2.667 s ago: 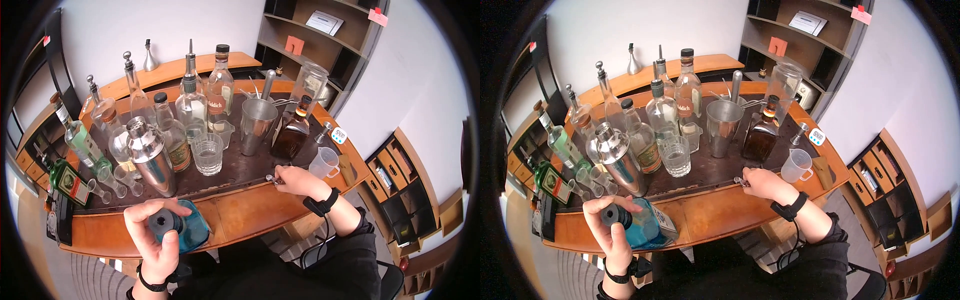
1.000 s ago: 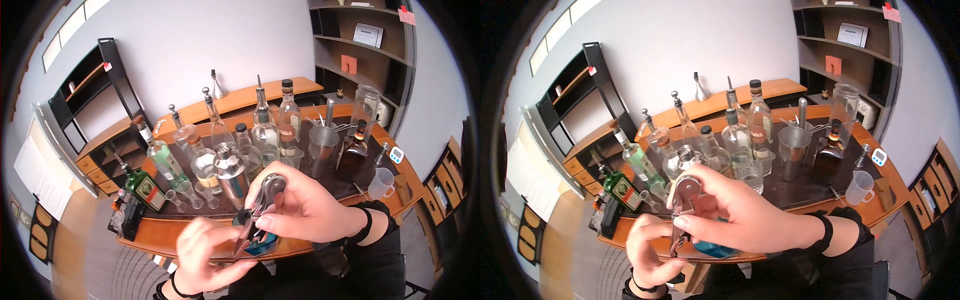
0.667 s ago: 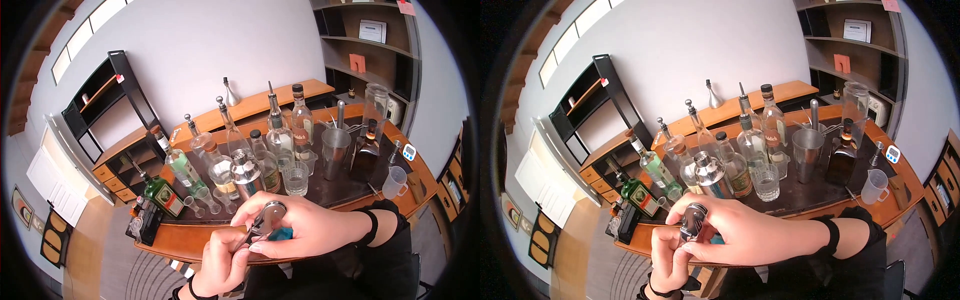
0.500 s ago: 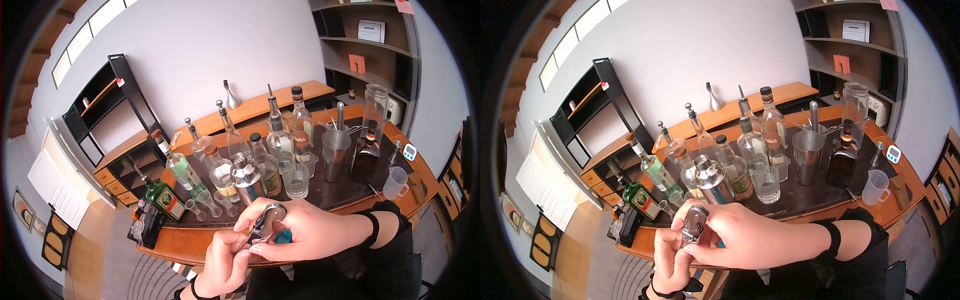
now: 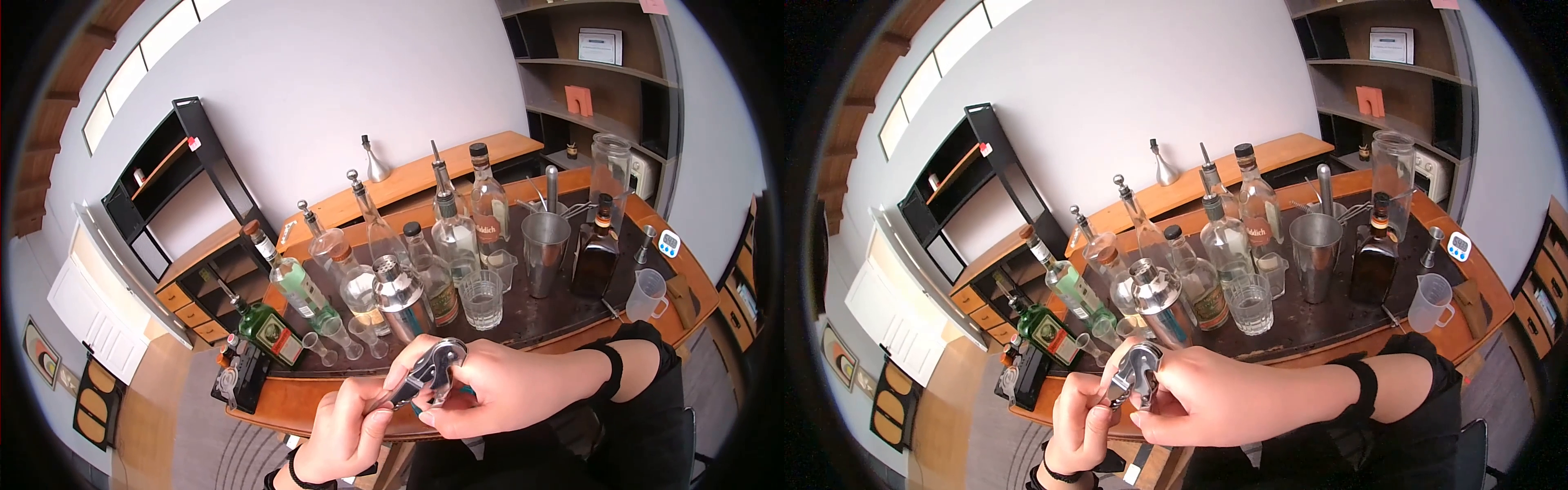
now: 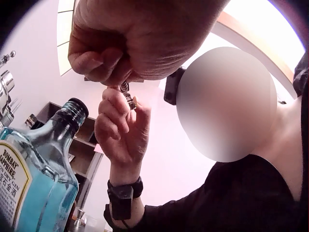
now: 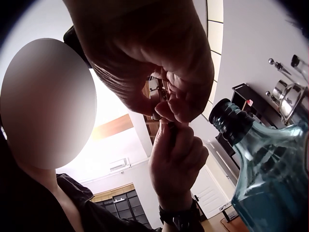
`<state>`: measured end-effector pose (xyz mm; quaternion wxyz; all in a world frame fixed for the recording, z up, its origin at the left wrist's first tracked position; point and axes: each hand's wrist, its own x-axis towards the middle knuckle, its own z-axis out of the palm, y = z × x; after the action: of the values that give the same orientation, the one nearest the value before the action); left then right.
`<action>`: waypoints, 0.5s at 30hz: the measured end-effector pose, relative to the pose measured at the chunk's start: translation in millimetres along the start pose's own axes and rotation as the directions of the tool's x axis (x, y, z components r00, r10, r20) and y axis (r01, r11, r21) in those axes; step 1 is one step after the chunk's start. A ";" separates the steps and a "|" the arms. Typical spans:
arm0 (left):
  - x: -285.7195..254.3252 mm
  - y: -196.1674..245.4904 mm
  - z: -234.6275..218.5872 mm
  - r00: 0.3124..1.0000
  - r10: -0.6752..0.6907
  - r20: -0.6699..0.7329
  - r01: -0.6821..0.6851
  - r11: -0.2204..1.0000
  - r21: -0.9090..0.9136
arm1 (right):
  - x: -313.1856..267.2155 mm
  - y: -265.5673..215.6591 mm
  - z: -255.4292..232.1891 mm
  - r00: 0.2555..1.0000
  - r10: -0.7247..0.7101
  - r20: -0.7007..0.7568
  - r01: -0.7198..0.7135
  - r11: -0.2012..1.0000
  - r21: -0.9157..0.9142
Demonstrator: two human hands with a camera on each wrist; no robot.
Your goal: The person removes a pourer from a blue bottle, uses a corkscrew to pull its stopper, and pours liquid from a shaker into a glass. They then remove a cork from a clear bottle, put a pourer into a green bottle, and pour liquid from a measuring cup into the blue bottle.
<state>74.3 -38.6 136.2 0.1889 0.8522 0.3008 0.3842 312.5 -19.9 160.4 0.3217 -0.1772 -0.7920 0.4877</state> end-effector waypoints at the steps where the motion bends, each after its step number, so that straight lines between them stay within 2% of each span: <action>1: -0.9 1.1 -2.6 1.000 0.001 -0.001 -0.001 1.000 0.000 | -1.4 -4.2 -1.4 0.998 0.063 0.032 -0.062 0.998 -0.029; 2: -2.5 1.3 -5.7 0.999 0.009 -0.051 -0.005 0.997 0.081 | -2.8 -8.3 -3.4 0.990 0.126 0.062 -0.123 0.991 -0.059; 3: -4.6 0.7 -8.2 0.995 0.022 -0.101 -0.006 0.987 0.161 | -5.1 -11.9 -6.5 0.990 0.126 0.063 -0.123 0.991 -0.061; 4: -7.5 -1.7 -8.3 0.972 -0.103 -0.210 0.112 0.993 0.033 | -7.9 -15.7 -11.0 0.997 0.075 -0.008 -0.076 0.997 -0.006; 5: -10.5 -0.2 -14.5 0.965 -0.175 -0.197 0.164 0.984 -0.067 | -9.3 -18.4 -16.2 0.996 0.028 -0.082 -0.025 0.999 0.043; 6: -9.8 1.3 -13.8 0.968 -0.161 -0.193 0.154 0.987 -0.048 | -9.4 -19.8 -20.7 0.996 -0.058 -0.070 0.048 0.990 -0.135; 7: -9.3 2.1 -12.8 0.971 -0.150 -0.185 0.148 0.989 -0.029 | -8.8 -20.0 -20.7 0.996 -0.054 -0.070 0.045 0.990 -0.134; 9: -9.4 -7.2 -11.1 0.993 -0.026 -0.113 0.034 0.997 0.068 | -6.9 -20.0 -18.1 0.998 -0.013 -0.057 -0.001 0.971 -0.238; 10: -11.2 -12.1 -8.2 0.997 -0.022 -0.070 0.024 0.999 0.034 | -5.3 -18.4 -17.3 0.998 -0.009 -0.061 -0.005 0.972 -0.233; 12: -12.5 -10.7 -5.2 0.998 -0.040 -0.058 0.040 0.999 -0.003 | -2.6 -14.5 -17.0 0.972 -0.176 -0.156 0.115 0.935 -0.336; 13: -11.8 -9.4 -3.7 0.997 -0.055 -0.053 0.053 0.998 -0.035 | -2.6 -24.9 -21.0 0.981 -0.134 -0.141 0.077 0.932 -0.354; 14: -10.8 -8.3 -6.8 0.999 -0.015 -0.031 0.017 0.999 0.045 | -2.3 -29.1 -25.6 0.985 -0.135 -0.108 0.085 0.922 -0.379; 15: -10.0 -8.0 -8.2 1.000 -0.012 -0.023 0.013 0.999 0.039 | -2.5 -31.5 -29.3 0.988 -0.135 -0.074 0.094 0.910 -0.403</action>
<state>59.9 -38.4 131.5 0.1712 0.8494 0.3159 0.3865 335.4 -16.6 196.8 0.3461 -0.2164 -0.8665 0.2873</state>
